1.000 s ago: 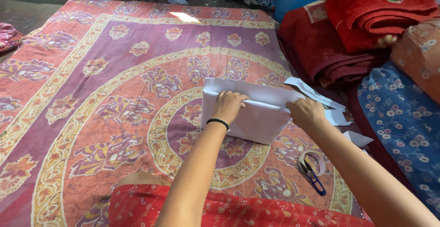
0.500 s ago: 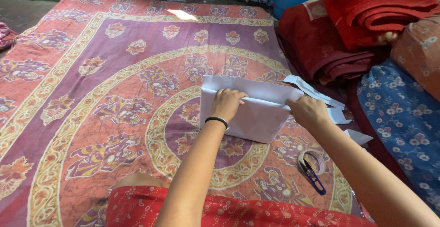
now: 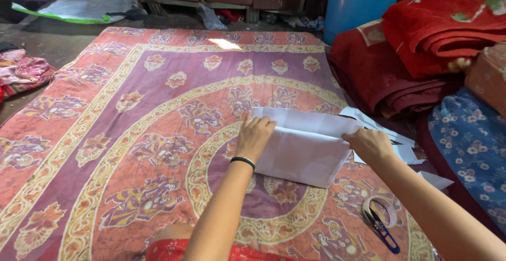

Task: The person assembles a white paper box by folding the sides and securing the seams with clear adhesive tape. They use scissors to cut the tape and repeatedly fold and press the edges to form the box structure.

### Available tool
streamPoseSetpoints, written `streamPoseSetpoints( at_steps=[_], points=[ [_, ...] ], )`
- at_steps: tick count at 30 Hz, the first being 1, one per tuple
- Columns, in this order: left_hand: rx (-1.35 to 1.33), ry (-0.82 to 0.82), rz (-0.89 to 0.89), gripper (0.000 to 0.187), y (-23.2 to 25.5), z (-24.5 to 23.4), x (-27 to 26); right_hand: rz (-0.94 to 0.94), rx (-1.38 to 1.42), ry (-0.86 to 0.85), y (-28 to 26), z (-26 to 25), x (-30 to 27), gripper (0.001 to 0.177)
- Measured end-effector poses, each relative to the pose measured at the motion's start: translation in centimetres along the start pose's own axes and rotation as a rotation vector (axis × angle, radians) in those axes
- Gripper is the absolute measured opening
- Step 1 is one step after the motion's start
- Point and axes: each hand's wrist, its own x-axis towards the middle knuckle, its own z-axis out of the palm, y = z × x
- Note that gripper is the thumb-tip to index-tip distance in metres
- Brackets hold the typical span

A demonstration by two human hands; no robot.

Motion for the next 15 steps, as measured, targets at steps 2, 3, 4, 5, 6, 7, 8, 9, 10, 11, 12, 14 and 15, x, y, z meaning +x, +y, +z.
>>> streamPoseSetpoints(
  at_steps=[2, 3, 4, 5, 6, 7, 8, 9, 10, 11, 12, 14, 15],
  points=[
    [0.128, -0.016, 0.0, 0.024, -1.9, -0.7, -0.4, 0.021, -0.044, 0.039, -0.6, 0.0, -0.5, 0.022],
    [0.19, -0.027, 0.0, 0.022, -2.2, -0.9, -0.6, 0.024, -0.041, 0.016, -0.7, 0.0, -0.4, 0.019],
    [0.263, -0.025, -0.01, 0.02, -2.1, -0.9, -0.6, 0.03, -0.037, -0.007, -0.8, 0.0, -0.3, 0.017],
    [0.336, -0.022, -0.02, 0.018, -1.8, -0.9, -0.6, 0.035, -0.032, -0.031, -0.9, 0.1, -0.1, 0.017],
    [0.407, -0.02, -0.029, 0.017, -1.4, -0.9, -0.5, 0.059, -0.027, -0.034, -0.9, 0.3, 0.1, 0.016],
    [0.352, -0.01, -0.047, 0.017, -1.4, -1.0, -0.4, 0.083, -0.022, -0.037, -1.0, 0.6, 0.3, 0.016],
    [0.297, -0.002, -0.067, 0.018, -1.5, -1.2, -0.4, 0.106, -0.017, -0.04, -1.0, 0.8, 0.5, 0.016],
    [0.243, 0.006, -0.087, 0.018, -1.6, -1.4, -0.2, 0.115, -0.012, -0.053, -1.0, 1.1, 0.6, 0.015],
    [0.226, -0.017, -0.09, 0.019, -1.7, -1.7, -0.1, 0.12, -0.006, -0.063, -1.0, 1.2, 0.9, 0.015],
    [0.209, -0.04, -0.093, 0.019, -1.9, -2.0, 0.0, 0.124, 0.0, -0.074, -1.2, 1.3, 1.1, 0.014],
    [0.194, -0.062, -0.099, 0.02, -2.1, -2.4, 0.1, 0.118, -0.015, -0.073, -1.4, 1.3, 1.4, 0.012],
    [0.189, -0.091, -0.106, 0.021, -1.9, -3.0, 0.2, 0.11, -0.045, -0.071, -1.5, 0.9, 1.5, 0.009],
    [0.186, -0.105, -0.108, 0.022, -1.8, -3.2, 0.3, 0.092, -0.002, -0.071, -1.5, 0.6, 1.5, 0.012]
  ],
)
